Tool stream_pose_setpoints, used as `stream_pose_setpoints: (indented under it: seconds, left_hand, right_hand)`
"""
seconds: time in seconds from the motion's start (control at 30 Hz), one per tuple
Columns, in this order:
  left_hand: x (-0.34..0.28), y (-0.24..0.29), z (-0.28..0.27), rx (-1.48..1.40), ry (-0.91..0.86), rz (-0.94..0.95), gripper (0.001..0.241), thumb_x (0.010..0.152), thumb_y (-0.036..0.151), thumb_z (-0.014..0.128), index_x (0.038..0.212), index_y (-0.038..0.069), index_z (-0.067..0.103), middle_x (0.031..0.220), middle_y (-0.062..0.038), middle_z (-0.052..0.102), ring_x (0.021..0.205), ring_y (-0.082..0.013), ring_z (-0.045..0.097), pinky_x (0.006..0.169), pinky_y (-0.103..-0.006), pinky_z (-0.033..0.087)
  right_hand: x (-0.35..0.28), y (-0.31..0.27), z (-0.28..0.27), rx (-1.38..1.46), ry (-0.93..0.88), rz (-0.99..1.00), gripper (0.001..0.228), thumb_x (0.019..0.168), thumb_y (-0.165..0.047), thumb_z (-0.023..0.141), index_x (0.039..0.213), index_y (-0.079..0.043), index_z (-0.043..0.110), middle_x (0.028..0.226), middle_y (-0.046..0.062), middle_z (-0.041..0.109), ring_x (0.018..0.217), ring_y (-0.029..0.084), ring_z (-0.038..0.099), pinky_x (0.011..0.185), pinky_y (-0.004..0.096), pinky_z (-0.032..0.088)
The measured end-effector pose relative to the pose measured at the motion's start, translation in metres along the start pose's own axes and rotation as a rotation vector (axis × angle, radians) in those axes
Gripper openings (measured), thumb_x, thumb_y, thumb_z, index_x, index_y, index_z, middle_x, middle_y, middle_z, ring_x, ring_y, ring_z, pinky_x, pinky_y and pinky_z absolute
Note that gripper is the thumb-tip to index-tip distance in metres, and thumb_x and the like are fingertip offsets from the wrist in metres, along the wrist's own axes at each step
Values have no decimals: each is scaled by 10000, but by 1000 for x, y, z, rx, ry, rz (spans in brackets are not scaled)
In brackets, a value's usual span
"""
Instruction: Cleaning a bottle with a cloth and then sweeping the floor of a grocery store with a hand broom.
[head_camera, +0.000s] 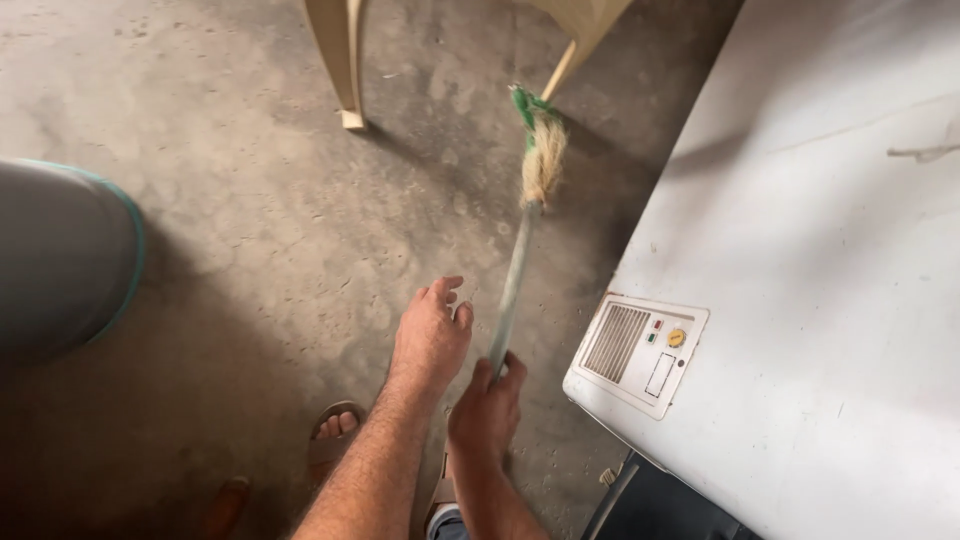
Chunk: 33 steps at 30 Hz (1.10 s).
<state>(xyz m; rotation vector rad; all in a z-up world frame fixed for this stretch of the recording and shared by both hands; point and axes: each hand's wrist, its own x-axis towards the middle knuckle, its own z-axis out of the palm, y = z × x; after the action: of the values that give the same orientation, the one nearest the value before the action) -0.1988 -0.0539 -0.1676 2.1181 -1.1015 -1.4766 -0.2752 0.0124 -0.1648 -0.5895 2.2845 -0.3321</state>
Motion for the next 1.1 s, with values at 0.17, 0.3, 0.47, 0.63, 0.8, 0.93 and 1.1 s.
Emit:
stream_pose_setpoints:
  seconds: [0.17,0.3,0.47,0.63,0.8,0.93,1.1]
  left_hand:
    - [50,0,54,-30,-25,111,419,972,222,606,1385,159,570,1309,-113,647,1166,-247,678,1016,-397,544]
    - [84,-1,72,-16,-22,133,417,978,219,599,1390,159,564,1316,-105,635,1147,-231,685,992,-385,556]
    - [115,-27,84,7,1,146,410,981,205,590,1388,158,565,1313,-101,635,1121,-221,704,975,-382,567]
    - [145,-49,104,22,17,143,411,976,188,590,1386,165,572,1317,-96,637,1108,-223,711,967,-385,573]
    - [194,-35,125,65,-41,166,406,999,183,568,1405,167,547,1336,-98,620,1142,-217,695,983,-382,576]
    - [239,-4,122,73,-22,246,407,999,181,570,1405,171,551,1350,-103,612,1150,-222,691,992,-383,570]
    - [284,13,116,89,-3,327,405,1000,192,581,1403,169,557,1355,-102,622,1165,-210,687,1009,-365,573]
  right_hand:
    - [65,9,12,97,-5,-94,461,1012,-311,475,1435,-137,426,1269,225,666,1136,374,677,960,504,514]
    - [83,22,25,180,-24,-75,486,996,-309,454,1460,-177,396,1331,176,623,1186,340,661,967,492,512]
    - [97,73,55,92,135,-279,469,1008,-278,483,1447,-128,413,1319,202,634,1149,356,661,944,498,504]
    - [116,101,85,107,66,17,548,1019,-317,500,1540,-218,362,1231,154,686,1095,298,714,931,460,548]
    - [168,78,117,115,119,10,549,1024,-284,437,1552,-230,294,1337,120,612,1149,279,670,916,429,565]
    - [210,8,118,174,88,-195,549,1006,-252,502,1502,-174,281,1222,169,663,1047,310,694,868,473,548]
    - [238,-55,116,260,-144,-107,620,957,-247,533,1505,-170,255,1036,240,726,775,308,723,670,443,584]
